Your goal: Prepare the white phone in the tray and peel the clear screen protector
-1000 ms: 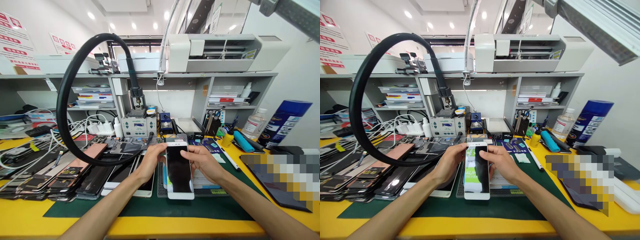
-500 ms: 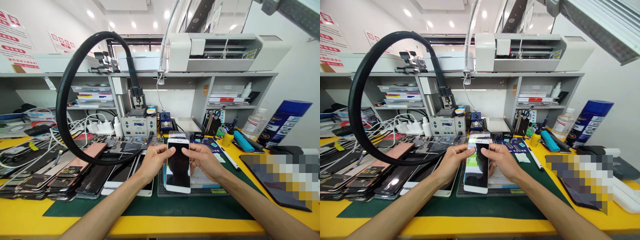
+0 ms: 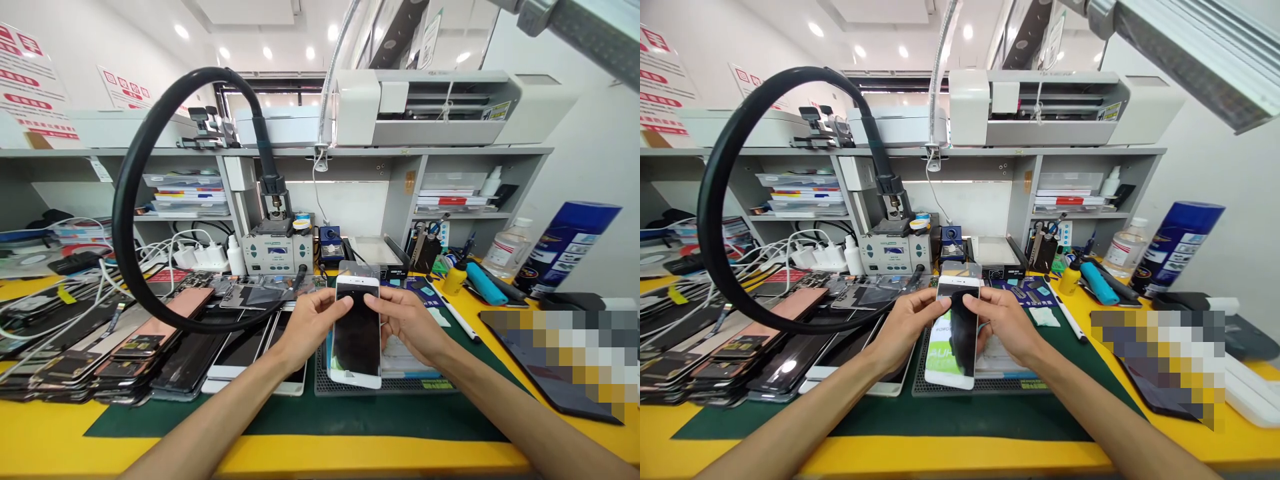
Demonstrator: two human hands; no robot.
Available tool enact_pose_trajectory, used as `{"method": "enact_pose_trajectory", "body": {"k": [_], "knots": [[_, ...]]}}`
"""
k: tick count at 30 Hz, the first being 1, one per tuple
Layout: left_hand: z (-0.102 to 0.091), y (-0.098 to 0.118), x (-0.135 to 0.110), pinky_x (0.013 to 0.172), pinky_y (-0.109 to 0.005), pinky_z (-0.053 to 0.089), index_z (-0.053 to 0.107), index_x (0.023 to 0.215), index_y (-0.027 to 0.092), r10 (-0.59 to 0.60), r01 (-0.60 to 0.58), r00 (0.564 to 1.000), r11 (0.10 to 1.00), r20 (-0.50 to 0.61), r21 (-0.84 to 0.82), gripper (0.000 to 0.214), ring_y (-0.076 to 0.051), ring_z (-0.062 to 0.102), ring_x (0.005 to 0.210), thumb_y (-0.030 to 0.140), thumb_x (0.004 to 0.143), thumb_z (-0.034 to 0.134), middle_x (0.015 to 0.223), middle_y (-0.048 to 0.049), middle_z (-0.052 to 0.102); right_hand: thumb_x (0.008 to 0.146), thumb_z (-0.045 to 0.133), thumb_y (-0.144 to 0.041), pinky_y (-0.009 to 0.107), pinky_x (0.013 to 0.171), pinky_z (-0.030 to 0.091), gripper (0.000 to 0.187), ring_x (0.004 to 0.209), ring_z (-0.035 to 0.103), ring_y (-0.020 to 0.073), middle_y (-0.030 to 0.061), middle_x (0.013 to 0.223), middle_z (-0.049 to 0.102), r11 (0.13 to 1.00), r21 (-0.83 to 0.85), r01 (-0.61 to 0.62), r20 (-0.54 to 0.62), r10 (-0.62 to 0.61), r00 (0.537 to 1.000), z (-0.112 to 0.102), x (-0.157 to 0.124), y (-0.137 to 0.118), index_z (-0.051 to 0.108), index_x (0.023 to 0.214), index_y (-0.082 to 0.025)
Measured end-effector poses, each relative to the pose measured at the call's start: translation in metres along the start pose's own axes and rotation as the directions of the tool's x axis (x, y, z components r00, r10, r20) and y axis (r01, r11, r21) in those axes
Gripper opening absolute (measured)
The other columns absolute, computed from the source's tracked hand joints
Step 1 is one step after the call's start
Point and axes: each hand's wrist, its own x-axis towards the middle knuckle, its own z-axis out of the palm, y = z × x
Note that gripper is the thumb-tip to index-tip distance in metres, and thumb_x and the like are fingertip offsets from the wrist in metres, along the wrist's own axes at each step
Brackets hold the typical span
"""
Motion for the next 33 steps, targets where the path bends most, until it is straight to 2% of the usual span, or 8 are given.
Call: {"method": "enact_pose_trajectory", "body": {"k": [5,9,15,19,22,33], "knots": [[0.003,-0.001,-0.001,0.065,-0.029,0.045,0.07,0.078,0.016,-0.021,0.021,0.995,1.0,-0.095,-0.002,0.035,-0.016,0.058,0.066,0.049,0.073,0.081,0.073,-0.0018,0.066,0.076,0.078,-0.053,0.026,0.043,0.054,0.043,0.053,0.065,0.0165,0.0035,0.068,0.068,1.0,-0.024,0.016,0.028,-0.016,0.999,0.001,-0.001,0.001,0.068,0.087,-0.013],[0.002,-0.003,0.001,0.066,-0.032,0.047,0.072,0.076,0.016,-0.019,0.018,0.994,1.0,-0.111,-0.014,0.037,-0.02,0.061,0.069,0.053,0.073,0.079,0.07,-0.0024,0.066,0.075,0.079,-0.054,0.027,0.043,0.055,0.043,0.053,0.065,0.0174,0.0038,0.069,0.069,0.999,-0.026,0.023,0.032,-0.022,0.999,0.0,0.0,0.001,0.069,0.087,-0.014],[0.005,0.0,0.001,0.071,-0.033,0.048,0.076,0.089,0.015,-0.053,0.045,0.997,0.988,-0.049,-0.145,0.034,-0.019,0.062,0.071,0.048,0.081,0.073,0.081,-0.0046,0.071,0.074,0.08,-0.05,0.027,0.042,0.054,0.042,0.052,0.064,0.0174,0.0037,0.067,0.069,1.0,0.007,0.006,-0.003,-0.006,1.0,0.001,0.0,-0.001,0.071,0.093,-0.014],[0.008,0.007,-0.002,0.076,-0.031,0.048,0.077,0.098,0.016,-0.049,0.042,0.998,0.991,-0.05,-0.129,0.033,-0.019,0.064,0.078,0.038,0.073,0.082,0.086,-0.0053,0.073,0.076,0.08,-0.048,0.027,0.042,0.054,0.045,0.053,0.063,0.0169,0.0033,0.068,0.068,0.999,0.033,0.003,-0.029,-0.002,1.0,0.0,0.001,-0.002,0.072,0.104,-0.014],[0.007,0.01,-0.003,0.077,-0.031,0.048,0.078,0.098,0.017,-0.049,0.044,0.997,0.994,-0.052,-0.1,0.033,-0.02,0.063,0.082,0.033,0.071,0.084,0.09,-0.006,0.073,0.078,0.079,-0.047,0.027,0.043,0.055,0.039,0.054,0.063,0.017,0.0037,0.069,0.068,0.999,0.04,0.004,-0.025,-0.003,1.0,-0.002,0.002,-0.001,0.072,0.098,-0.014],[0.001,-0.003,0.002,0.08,-0.032,0.047,0.078,0.101,0.014,-0.045,0.042,0.999,0.986,-0.011,-0.163,0.032,-0.021,0.064,0.083,0.04,0.083,0.075,0.093,-0.0086,0.074,0.077,0.08,-0.046,0.029,0.045,0.059,0.036,0.058,0.067,0.0184,0.0043,0.072,0.069,0.999,0.034,0.028,-0.03,-0.027,0.999,-0.001,0.001,-0.002,0.069,0.088,-0.014]]}}
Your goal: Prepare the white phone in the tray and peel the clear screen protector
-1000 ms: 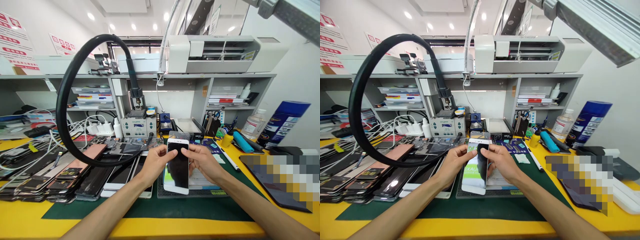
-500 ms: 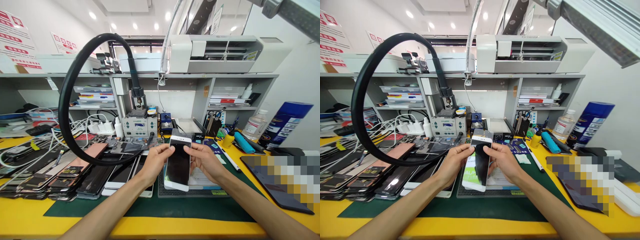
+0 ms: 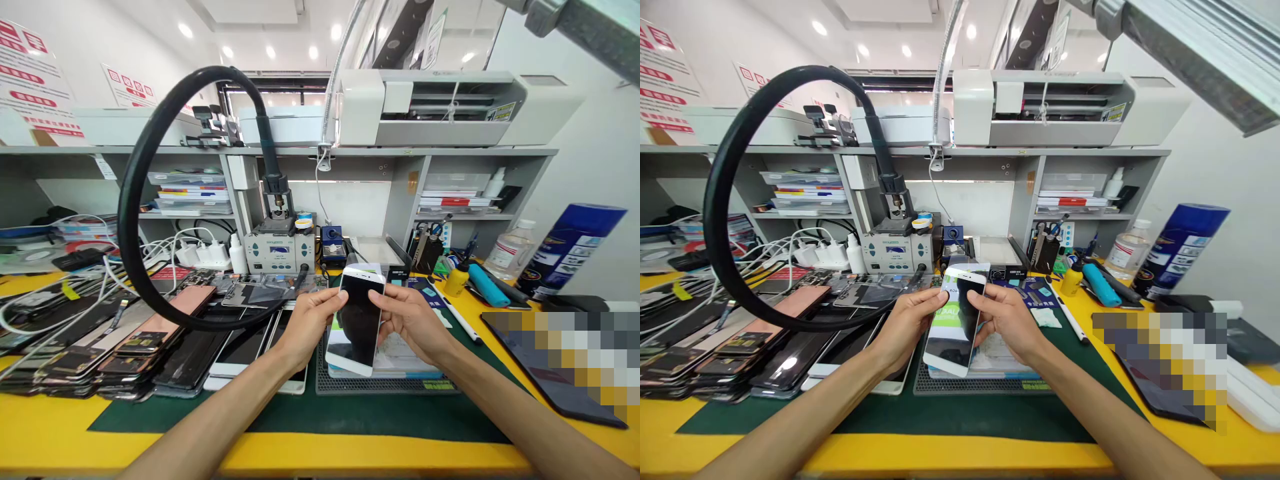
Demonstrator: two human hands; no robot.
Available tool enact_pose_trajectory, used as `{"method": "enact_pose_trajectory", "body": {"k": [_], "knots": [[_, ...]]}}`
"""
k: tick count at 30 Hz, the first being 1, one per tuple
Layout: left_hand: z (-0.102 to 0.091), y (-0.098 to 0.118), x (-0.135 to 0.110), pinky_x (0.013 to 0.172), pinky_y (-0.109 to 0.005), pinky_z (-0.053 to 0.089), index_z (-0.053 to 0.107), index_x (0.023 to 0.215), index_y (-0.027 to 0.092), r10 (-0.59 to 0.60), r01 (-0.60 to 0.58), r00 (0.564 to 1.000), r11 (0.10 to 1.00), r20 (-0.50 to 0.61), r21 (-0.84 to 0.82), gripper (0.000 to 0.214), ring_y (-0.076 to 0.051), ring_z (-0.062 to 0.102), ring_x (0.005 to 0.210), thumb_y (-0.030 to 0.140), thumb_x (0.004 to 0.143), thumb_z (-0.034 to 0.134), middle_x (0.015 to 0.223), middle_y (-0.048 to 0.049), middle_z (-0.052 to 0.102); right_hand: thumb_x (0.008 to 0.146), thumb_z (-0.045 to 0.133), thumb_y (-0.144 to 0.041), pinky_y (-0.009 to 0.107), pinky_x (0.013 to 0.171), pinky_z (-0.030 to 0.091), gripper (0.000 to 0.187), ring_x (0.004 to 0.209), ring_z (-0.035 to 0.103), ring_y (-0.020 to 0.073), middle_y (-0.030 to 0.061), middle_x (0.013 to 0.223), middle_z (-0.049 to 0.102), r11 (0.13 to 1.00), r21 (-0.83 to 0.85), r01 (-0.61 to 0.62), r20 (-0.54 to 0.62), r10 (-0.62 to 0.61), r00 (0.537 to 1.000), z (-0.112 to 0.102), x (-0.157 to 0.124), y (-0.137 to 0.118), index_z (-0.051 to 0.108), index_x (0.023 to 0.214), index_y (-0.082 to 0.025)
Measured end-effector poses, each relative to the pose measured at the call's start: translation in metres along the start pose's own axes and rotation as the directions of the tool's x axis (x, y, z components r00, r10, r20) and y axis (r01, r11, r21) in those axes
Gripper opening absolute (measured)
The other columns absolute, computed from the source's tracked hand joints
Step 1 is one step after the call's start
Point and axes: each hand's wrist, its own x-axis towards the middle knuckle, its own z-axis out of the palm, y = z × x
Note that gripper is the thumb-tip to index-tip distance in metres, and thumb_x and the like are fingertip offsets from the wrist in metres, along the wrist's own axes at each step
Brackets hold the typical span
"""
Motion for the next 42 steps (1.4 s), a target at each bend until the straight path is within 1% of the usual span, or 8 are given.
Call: {"method": "enact_pose_trajectory", "body": {"k": [7,13,18,22,24,33,37,42], "knots": [[-0.003,0.005,0.001,0.08,-0.029,0.047,0.075,0.098,0.014,-0.002,0.003,0.998,1.0,0.057,-0.015,0.028,-0.018,0.061,0.082,0.039,0.092,0.062,0.091,-0.0066,0.072,0.075,0.08,-0.047,0.028,0.041,0.055,0.036,0.052,0.064,0.0176,0.0036,0.068,0.067,1.0,0.006,-0.015,-0.022,0.015,1.0,-0.003,0.0,-0.001,0.07,0.089,-0.015],[-0.003,0.007,-0.001,0.069,-0.028,0.049,0.065,0.094,0.016,-0.043,0.039,0.998,0.996,0.044,0.076,0.024,-0.016,0.062,0.074,0.029,0.079,0.078,0.086,-0.0044,0.069,0.079,0.074,-0.056,0.025,0.042,0.048,0.041,0.056,0.059,0.0161,0.0031,0.067,0.065,0.99,-0.14,0.029,-0.054,-0.037,0.998,-0.003,0.002,0.004,0.07,0.082,-0.015],[-0.001,0.003,-0.001,0.061,-0.029,0.051,0.059,0.096,0.018,-0.007,0.004,0.999,0.999,0.046,0.049,0.025,-0.017,0.063,0.071,0.029,0.082,0.075,0.084,-0.003,0.066,0.085,0.066,-0.06,0.026,0.051,0.047,0.044,0.066,0.058,0.017,0.002,0.07,0.062,0.968,-0.235,0.09,-0.093,-0.115,0.989,-0.004,0.004,0.01,0.069,0.079,-0.016],[0.003,0.003,-0.004,0.061,-0.03,0.055,0.058,0.097,0.017,0.009,-0.011,0.999,0.999,0.049,0.043,0.023,-0.017,0.063,0.072,0.026,0.083,0.073,0.09,-0.004,0.066,0.079,0.076,-0.049,0.028,0.065,0.051,0.036,0.077,0.062,0.0189,0.004,0.086,0.07,0.969,-0.213,0.122,-0.038,-0.133,0.99,-0.002,0.002,0.01,0.072,0.095,-0.017],[0.005,0.004,-0.006,0.062,-0.032,0.056,0.058,0.097,0.017,0.013,-0.015,0.999,0.999,0.049,0.044,0.022,-0.017,0.064,0.075,0.025,0.083,0.073,0.098,-0.0044,0.064,0.078,0.078,-0.046,0.029,0.069,0.051,0.034,0.079,0.063,0.019,0.0044,0.088,0.071,0.971,-0.198,0.132,-0.036,-0.142,0.989,-0.001,0.001,0.008,0.072,0.093,-0.017],[0.005,0.007,-0.006,0.064,-0.035,0.06,0.058,0.094,0.018,0.003,-0.006,0.999,0.998,0.045,0.066,0.018,-0.018,0.064,0.08,0.024,0.083,0.072,0.103,-0.0031,0.059,0.082,0.073,-0.05,0.025,0.055,0.041,0.035,0.064,0.051,0.0137,0.0005,0.072,0.058,0.994,-0.087,0.07,-0.004,-0.07,0.998,-0.002,0.001,0.006,0.066,0.077,-0.016],[0.005,0.007,-0.006,0.062,-0.032,0.059,0.057,0.091,0.018,0.006,-0.01,0.999,0.996,0.038,0.088,0.019,-0.015,0.062,0.076,0.023,0.083,0.072,0.099,-0.0016,0.057,0.086,0.069,-0.05,0.023,0.05,0.031,0.037,0.057,0.038,0.0098,-0.0038,0.063,0.045,0.967,-0.193,0.166,-0.008,-0.17,0.985,-0.005,0.002,0.008,0.062,0.071,-0.017],[0.008,0.01,-0.009,0.055,-0.022,0.054,0.056,0.087,0.018,-0.014,0.006,0.998,0.993,0.068,0.115,0.019,-0.011,0.06,0.073,0.022,0.082,0.073,0.092,0.0009,0.054,0.085,0.07,-0.051,0.024,0.049,0.028,0.038,0.056,0.036,0.0095,-0.0028,0.062,0.046,0.947,-0.263,0.186,-0.094,-0.217,0.972,-0.006,0.002,0.009,0.069,0.076,-0.015]]}}
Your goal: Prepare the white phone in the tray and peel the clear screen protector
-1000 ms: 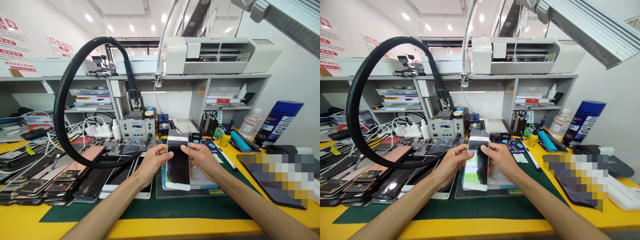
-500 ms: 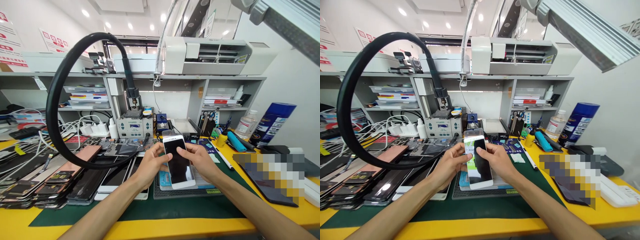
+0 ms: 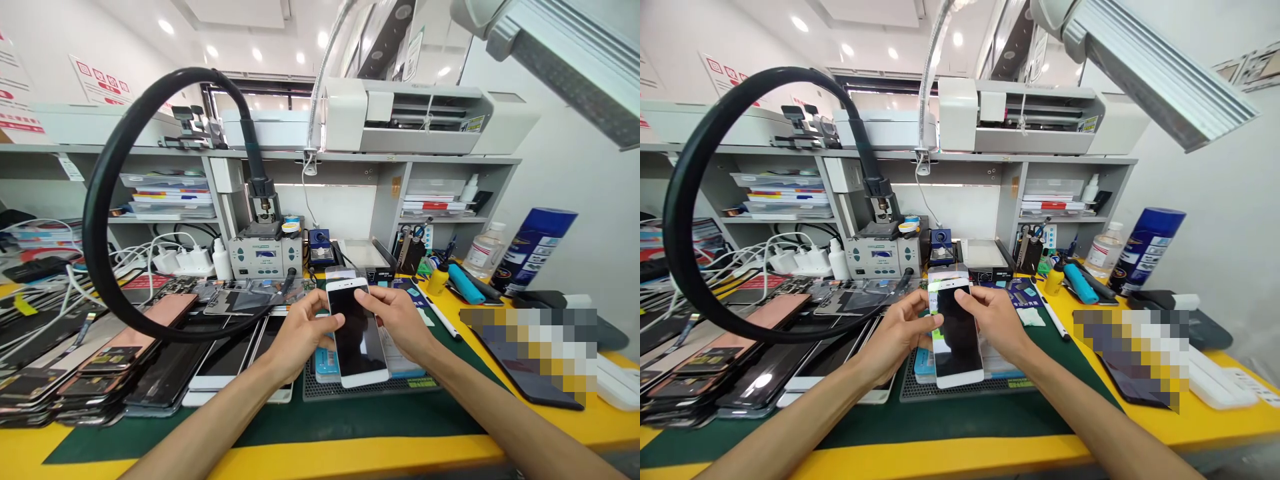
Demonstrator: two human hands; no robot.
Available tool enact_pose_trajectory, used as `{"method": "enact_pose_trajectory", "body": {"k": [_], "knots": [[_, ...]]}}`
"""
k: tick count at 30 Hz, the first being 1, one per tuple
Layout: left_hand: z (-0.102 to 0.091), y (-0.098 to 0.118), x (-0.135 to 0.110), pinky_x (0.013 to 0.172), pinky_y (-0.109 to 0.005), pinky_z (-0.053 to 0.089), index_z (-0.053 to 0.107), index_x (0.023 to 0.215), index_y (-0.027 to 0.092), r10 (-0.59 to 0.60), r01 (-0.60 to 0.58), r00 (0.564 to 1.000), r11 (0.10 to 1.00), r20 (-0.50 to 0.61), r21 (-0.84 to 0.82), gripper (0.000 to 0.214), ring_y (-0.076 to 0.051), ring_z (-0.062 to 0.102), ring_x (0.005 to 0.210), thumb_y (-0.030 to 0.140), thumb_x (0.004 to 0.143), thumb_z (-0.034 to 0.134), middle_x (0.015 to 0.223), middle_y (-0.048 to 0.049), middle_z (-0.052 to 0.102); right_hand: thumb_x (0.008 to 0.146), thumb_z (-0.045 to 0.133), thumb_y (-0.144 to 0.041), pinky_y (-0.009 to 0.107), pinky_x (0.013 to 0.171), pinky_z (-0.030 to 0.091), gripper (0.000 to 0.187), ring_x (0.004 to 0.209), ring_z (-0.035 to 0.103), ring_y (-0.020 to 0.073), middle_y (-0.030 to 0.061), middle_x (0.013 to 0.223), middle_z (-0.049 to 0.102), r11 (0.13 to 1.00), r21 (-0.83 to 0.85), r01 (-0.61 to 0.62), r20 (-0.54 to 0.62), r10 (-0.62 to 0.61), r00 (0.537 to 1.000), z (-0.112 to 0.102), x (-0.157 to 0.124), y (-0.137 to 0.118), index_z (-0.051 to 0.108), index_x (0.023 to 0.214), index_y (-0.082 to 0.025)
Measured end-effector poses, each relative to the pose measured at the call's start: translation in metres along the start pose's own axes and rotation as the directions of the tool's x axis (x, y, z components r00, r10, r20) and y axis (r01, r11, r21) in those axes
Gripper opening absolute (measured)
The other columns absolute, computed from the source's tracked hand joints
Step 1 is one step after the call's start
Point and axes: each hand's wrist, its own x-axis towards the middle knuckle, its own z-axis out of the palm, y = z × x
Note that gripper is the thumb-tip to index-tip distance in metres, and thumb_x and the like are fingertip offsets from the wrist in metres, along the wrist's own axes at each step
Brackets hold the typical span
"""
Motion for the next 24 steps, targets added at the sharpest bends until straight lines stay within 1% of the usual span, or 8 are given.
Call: {"method": "enact_pose_trajectory", "body": {"k": [3,6,12,15,18,19,21,24], "knots": [[0.0003,0.0004,-0.0009,0.054,-0.021,0.054,0.055,0.087,0.019,-0.002,0.002,1.0,1.0,0.02,-0.008,0.019,-0.011,0.06,0.072,0.022,0.083,0.073,0.092,0.0014,0.054,0.082,0.072,-0.053,0.025,0.049,0.034,0.04,0.056,0.045,0.0123,0.0004,0.066,0.054,0.99,0.116,-0.084,0.015,0.082,0.996,-0.0004,-0.0005,-0.0006,0.069,0.074,-0.014],[-0.0004,0.0001,-0.0006,0.054,-0.023,0.054,0.053,0.086,0.019,0.001,-0.001,1.0,1.0,0.019,-0.01,0.02,-0.012,0.06,0.071,0.022,0.082,0.073,0.091,0.0013,0.054,0.082,0.072,-0.052,0.027,0.051,0.041,0.038,0.059,0.052,0.0149,0.0028,0.07,0.061,0.978,0.175,-0.109,0.055,0.101,0.993,-0.0017,-0.0005,-0.0014,0.072,0.076,-0.015],[-0.0026,-0.0008,0.0014,0.054,-0.027,0.055,0.054,0.084,0.018,-0.013,0.013,1.0,1.0,-0.019,-0.008,0.02,-0.014,0.061,0.072,0.022,0.079,0.073,0.095,-0.0013,0.057,0.088,0.064,-0.056,0.028,0.055,0.044,0.041,0.065,0.057,0.018,0.0046,0.077,0.068,0.987,0.137,-0.084,0.1,0.07,0.993,-0.0041,0.0026,-0.0001,0.078,0.096,-0.019],[-0.0025,-0.0008,0.0017,0.055,-0.03,0.057,0.053,0.084,0.018,-0.027,0.027,0.999,0.999,-0.019,-0.023,0.024,-0.015,0.06,0.07,0.024,0.078,0.075,0.092,-0.0011,0.057,0.086,0.068,-0.053,0.028,0.057,0.046,0.038,0.069,0.059,0.0186,0.0039,0.078,0.069,0.996,0.075,-0.045,0.094,0.038,0.995,-0.0027,0.0025,-0.0009,0.078,0.097,-0.018],[-0.0017,0.0003,0.0013,0.055,-0.028,0.056,0.053,0.083,0.018,-0.036,0.036,0.999,0.999,0.004,-0.021,0.025,-0.014,0.059,0.069,0.024,0.077,0.077,0.09,-0.0001,0.056,0.083,0.074,-0.046,0.029,0.069,0.05,0.033,0.081,0.062,0.02,0.0032,0.086,0.071,0.998,0.067,0.008,0.084,-0.013,0.996,-0.0013,0.0017,-0.0015,0.077,0.104,-0.02],[-0.0016,0.0009,0.0011,0.054,-0.028,0.056,0.054,0.083,0.018,-0.039,0.04,0.999,0.999,0.013,-0.018,0.025,-0.013,0.059,0.069,0.025,0.077,0.077,0.091,0.0,0.056,0.083,0.075,-0.045,0.029,0.068,0.05,0.034,0.081,0.062,0.0199,0.0033,0.089,0.072,0.997,0.074,0.007,0.075,-0.012,0.997,-0.0011,0.0015,-0.0013,0.077,0.107,-0.02],[-0.0018,0.0021,0.0009,0.055,-0.028,0.056,0.054,0.084,0.018,-0.047,0.048,0.998,0.999,0.027,-0.016,0.026,-0.014,0.059,0.07,0.025,0.076,0.078,0.092,-0.0005,0.057,0.083,0.074,-0.046,0.026,0.059,0.046,0.036,0.072,0.059,0.0172,0.0034,0.086,0.072,0.998,0.066,-0.016,0.053,0.012,0.999,-0.0013,0.0016,-0.0001,0.077,0.107,-0.019],[-0.0025,0.0041,0.0008,0.054,-0.026,0.056,0.053,0.083,0.018,-0.059,0.06,0.998,0.998,0.035,-0.023,0.027,-0.013,0.059,0.07,0.025,0.076,0.078,0.091,-0.0002,0.057,0.083,0.073,-0.05,0.025,0.05,0.039,0.038,0.061,0.053,0.0141,0.0029,0.076,0.068,0.996,0.067,-0.062,0.038,0.059,0.998,-0.0024,0.0023,0.0016,0.078,0.099,-0.016]]}}
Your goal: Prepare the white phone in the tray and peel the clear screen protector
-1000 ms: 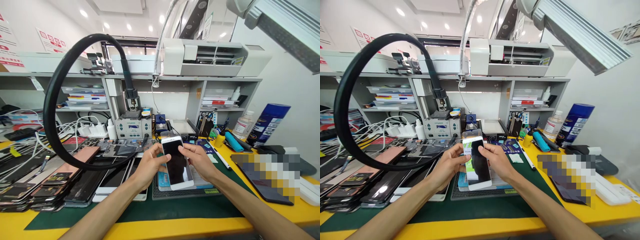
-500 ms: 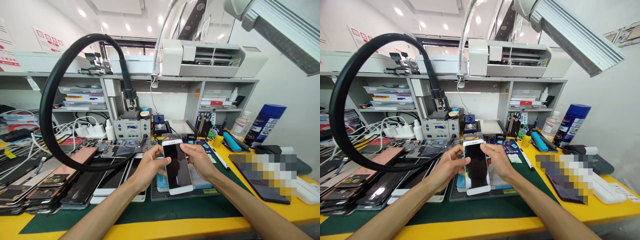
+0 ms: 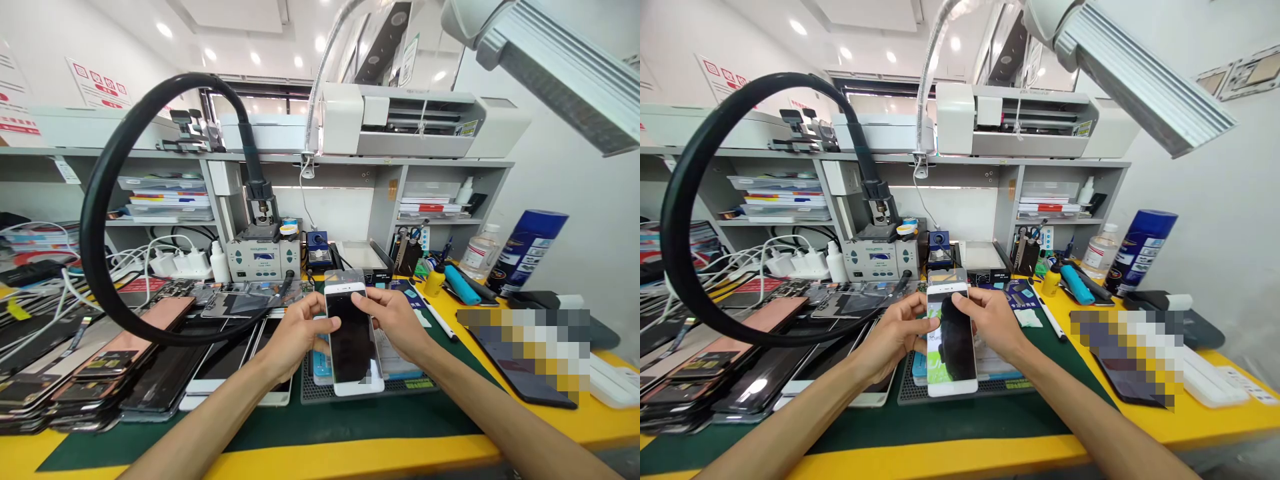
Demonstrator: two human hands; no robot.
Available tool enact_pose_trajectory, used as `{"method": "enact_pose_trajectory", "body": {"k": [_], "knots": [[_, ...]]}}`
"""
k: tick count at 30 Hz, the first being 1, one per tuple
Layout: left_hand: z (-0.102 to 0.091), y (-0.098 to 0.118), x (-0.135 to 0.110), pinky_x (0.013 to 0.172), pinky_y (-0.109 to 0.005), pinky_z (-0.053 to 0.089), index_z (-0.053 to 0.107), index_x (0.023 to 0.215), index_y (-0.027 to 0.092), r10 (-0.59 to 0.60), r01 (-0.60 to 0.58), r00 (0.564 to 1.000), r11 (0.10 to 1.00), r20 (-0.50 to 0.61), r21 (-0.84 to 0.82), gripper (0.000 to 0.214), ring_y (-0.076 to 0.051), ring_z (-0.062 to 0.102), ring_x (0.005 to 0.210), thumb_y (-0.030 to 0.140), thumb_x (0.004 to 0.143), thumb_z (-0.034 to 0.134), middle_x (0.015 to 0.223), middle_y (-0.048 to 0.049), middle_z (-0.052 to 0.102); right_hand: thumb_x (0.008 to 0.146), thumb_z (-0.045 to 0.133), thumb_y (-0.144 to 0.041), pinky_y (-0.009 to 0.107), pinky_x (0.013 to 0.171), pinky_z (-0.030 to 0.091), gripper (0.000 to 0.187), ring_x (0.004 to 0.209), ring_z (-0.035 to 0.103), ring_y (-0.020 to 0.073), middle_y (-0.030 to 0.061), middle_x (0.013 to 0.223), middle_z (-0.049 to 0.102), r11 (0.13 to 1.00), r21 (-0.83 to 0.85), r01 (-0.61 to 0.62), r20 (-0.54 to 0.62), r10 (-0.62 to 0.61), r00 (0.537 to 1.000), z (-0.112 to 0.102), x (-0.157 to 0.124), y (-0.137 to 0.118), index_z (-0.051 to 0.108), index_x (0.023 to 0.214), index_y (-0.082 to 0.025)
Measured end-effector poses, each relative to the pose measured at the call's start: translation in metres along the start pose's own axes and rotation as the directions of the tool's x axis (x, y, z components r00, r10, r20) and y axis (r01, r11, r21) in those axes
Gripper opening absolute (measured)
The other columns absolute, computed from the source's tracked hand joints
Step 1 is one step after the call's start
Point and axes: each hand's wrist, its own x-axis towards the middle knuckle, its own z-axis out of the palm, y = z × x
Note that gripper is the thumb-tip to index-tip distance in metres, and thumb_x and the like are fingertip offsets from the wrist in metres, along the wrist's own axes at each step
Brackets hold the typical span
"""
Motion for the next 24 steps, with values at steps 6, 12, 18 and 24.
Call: {"method": "enact_pose_trajectory", "body": {"k": [6,12,18,24], "knots": [[-0.001,0.001,0.001,0.052,-0.026,0.057,0.054,0.084,0.018,-0.017,0.017,1.0,1.0,-0.007,-0.003,0.027,-0.014,0.06,0.071,0.024,0.074,0.078,0.091,-0.0008,0.058,0.079,0.075,-0.053,0.025,0.047,0.04,0.039,0.058,0.056,0.0155,0.0038,0.068,0.066,0.991,0.111,-0.08,0.007,0.08,0.997,-0.001,0.001,-0.001,0.078,0.085,-0.014],[-0.002,-0.003,0.003,0.051,-0.027,0.057,0.056,0.082,0.018,-0.032,0.032,0.999,1.0,-0.034,-0.002,0.027,-0.015,0.062,0.069,0.027,0.073,0.08,0.087,-0.0006,0.058,0.076,0.074,-0.057,0.026,0.044,0.043,0.043,0.054,0.057,0.0172,0.0046,0.063,0.067,0.981,0.146,-0.129,0.021,0.128,0.992,-0.002,0.004,-0.002,0.077,0.083,-0.015],[-0.003,-0.004,0.006,0.052,-0.028,0.057,0.058,0.084,0.018,-0.063,0.054,0.993,0.994,-0.1,-0.09,0.024,-0.015,0.062,0.067,0.021,0.073,0.079,0.083,-0.0019,0.063,0.085,0.059,-0.067,0.025,0.043,0.042,0.056,0.053,0.058,0.016,0.0086,0.07,0.071,0.97,0.128,-0.205,0.053,0.2,0.978,-0.001,0.004,-0.011,0.075,0.088,-0.014],[-0.007,-0.001,0.009,0.066,-0.034,0.063,0.055,0.087,0.017,-0.077,0.028,0.974,0.973,-0.213,-0.227,0.014,-0.018,0.069,0.078,0.011,0.082,0.067,0.091,-0.0076,0.07,0.078,0.075,-0.054,0.026,0.046,0.042,0.038,0.053,0.059,0.0158,0.0034,0.068,0.068,0.968,-0.029,-0.249,0.123,0.251,0.96,-0.001,0.002,-0.011,0.07,0.079,-0.017]]}}
